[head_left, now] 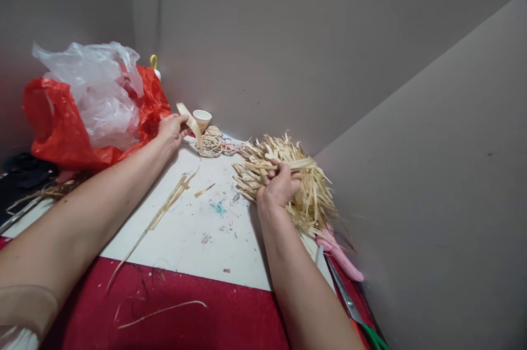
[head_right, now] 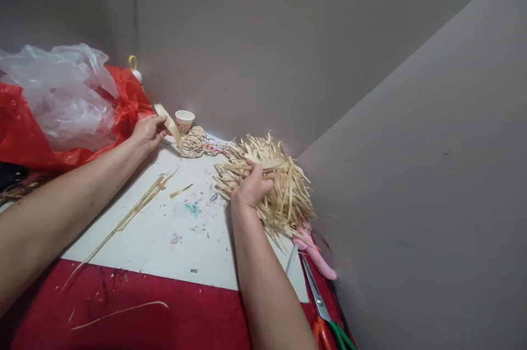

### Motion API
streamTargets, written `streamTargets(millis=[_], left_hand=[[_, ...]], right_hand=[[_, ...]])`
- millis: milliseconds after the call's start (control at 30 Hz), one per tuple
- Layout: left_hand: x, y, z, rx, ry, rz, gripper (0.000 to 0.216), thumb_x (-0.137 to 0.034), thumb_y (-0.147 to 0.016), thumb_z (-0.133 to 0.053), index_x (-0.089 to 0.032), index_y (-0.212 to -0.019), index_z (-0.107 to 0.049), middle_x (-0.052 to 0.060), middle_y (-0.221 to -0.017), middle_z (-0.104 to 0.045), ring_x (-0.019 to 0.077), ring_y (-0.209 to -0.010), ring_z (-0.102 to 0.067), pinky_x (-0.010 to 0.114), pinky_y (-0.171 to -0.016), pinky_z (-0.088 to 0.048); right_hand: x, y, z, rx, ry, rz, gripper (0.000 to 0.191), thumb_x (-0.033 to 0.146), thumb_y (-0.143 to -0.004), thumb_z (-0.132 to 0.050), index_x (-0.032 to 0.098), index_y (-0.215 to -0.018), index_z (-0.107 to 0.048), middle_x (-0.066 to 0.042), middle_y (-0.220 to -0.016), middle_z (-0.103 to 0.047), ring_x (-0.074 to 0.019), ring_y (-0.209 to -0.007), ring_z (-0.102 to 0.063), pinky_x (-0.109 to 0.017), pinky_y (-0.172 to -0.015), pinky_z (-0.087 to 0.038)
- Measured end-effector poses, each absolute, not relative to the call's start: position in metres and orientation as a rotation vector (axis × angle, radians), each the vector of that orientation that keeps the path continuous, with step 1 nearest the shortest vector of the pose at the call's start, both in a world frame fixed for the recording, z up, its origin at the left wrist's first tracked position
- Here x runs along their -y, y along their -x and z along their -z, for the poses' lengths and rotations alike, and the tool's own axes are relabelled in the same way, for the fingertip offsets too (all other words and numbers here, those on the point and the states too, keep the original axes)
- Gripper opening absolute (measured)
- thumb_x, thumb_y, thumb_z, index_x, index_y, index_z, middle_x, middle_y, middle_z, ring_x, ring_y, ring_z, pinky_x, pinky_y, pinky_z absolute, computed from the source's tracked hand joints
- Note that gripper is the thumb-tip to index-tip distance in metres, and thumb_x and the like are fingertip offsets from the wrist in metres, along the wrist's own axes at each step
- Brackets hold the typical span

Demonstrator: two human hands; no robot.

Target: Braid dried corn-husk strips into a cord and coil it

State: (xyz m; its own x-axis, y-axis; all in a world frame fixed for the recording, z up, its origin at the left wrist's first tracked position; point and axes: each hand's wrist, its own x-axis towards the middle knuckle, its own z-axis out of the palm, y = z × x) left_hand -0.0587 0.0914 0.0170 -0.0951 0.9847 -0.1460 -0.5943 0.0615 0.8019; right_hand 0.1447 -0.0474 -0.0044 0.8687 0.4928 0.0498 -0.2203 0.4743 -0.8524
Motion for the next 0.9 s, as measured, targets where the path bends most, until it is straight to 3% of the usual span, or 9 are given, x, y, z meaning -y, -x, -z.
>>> streamTargets(millis=[167,300,433,533,733,900], left_hand=[[-0.078,0.049,-0.019,-0.827,-0.834,-1.083,0.01,-0.002,-0.075,-0.064,-0.01,-0.07,-0.063,0.003,-0.064,-0.066,0.0097,-0.055,-0.061,0.021,-0.056,-0.051],[-0.054,0.034,-0.023,-0.767,-1.123,-0.777,0.012,-0.003,-0.073,-0.071,-0.011,-0.066,-0.065,0.001,-0.056,-0.061,0.0086,-0.05,-0.056,0.023,-0.057,-0.05],[-0.034,0.023,-0.026,-0.721,-1.394,-0.696,0.012,0.001,-0.072,-0.068,-0.01,-0.066,-0.069,-0.001,-0.055,-0.061,0.0063,-0.051,-0.055,0.021,-0.057,-0.046],[-0.029,0.019,-0.026,-0.681,-1.531,-0.687,0.013,0.002,-0.07,-0.065,-0.01,-0.067,-0.07,-0.002,-0.056,-0.062,0.0056,-0.051,-0.054,0.019,-0.055,-0.044],[-0.028,0.013,-0.024,-0.632,-1.605,-0.697,0.015,0.004,-0.066,-0.066,-0.01,-0.065,-0.068,-0.003,-0.057,-0.063,0.0051,-0.052,-0.053,0.018,-0.055,-0.043],[-0.018,0.012,-0.038,-0.608,-1.442,-0.79,0.013,0.004,-0.07,-0.066,-0.009,-0.074,-0.07,0.001,-0.065,-0.067,0.0075,-0.057,-0.06,0.022,-0.06,-0.05]], right_hand=[[0.051,-0.131,0.001,0.401,1.017,-0.617,0.035,0.017,-0.064,-0.066,0.023,-0.067,-0.032,0.013,-0.046,-0.032,-0.0027,-0.038,-0.026,-0.013,-0.032,-0.019],[0.054,-0.114,0.004,0.594,1.108,-0.909,0.035,0.024,-0.061,-0.074,0.022,-0.07,-0.04,0.015,-0.044,-0.03,-0.0018,-0.037,-0.023,-0.014,-0.034,-0.017],[0.054,-0.111,0.008,0.774,1.178,-0.992,0.04,0.037,-0.061,-0.08,0.021,-0.073,-0.046,0.014,-0.044,-0.033,-0.0024,-0.037,-0.024,-0.017,-0.035,-0.017],[0.052,-0.114,0.013,0.851,1.217,-0.925,0.036,0.037,-0.06,-0.08,0.019,-0.074,-0.052,0.013,-0.045,-0.037,-0.0038,-0.038,-0.029,-0.018,-0.036,-0.021],[0.049,-0.118,0.018,1.027,1.284,-0.697,0.025,0.034,-0.066,-0.072,0.014,-0.079,-0.064,0.003,-0.064,-0.06,-0.0093,-0.056,-0.051,-0.022,-0.053,-0.042],[0.044,-0.127,0.027,1.057,1.41,-0.427,0.012,0.026,-0.068,-0.063,0.015,-0.07,-0.058,0.006,-0.059,-0.052,-0.0078,-0.055,-0.043,-0.021,-0.052,-0.038]])
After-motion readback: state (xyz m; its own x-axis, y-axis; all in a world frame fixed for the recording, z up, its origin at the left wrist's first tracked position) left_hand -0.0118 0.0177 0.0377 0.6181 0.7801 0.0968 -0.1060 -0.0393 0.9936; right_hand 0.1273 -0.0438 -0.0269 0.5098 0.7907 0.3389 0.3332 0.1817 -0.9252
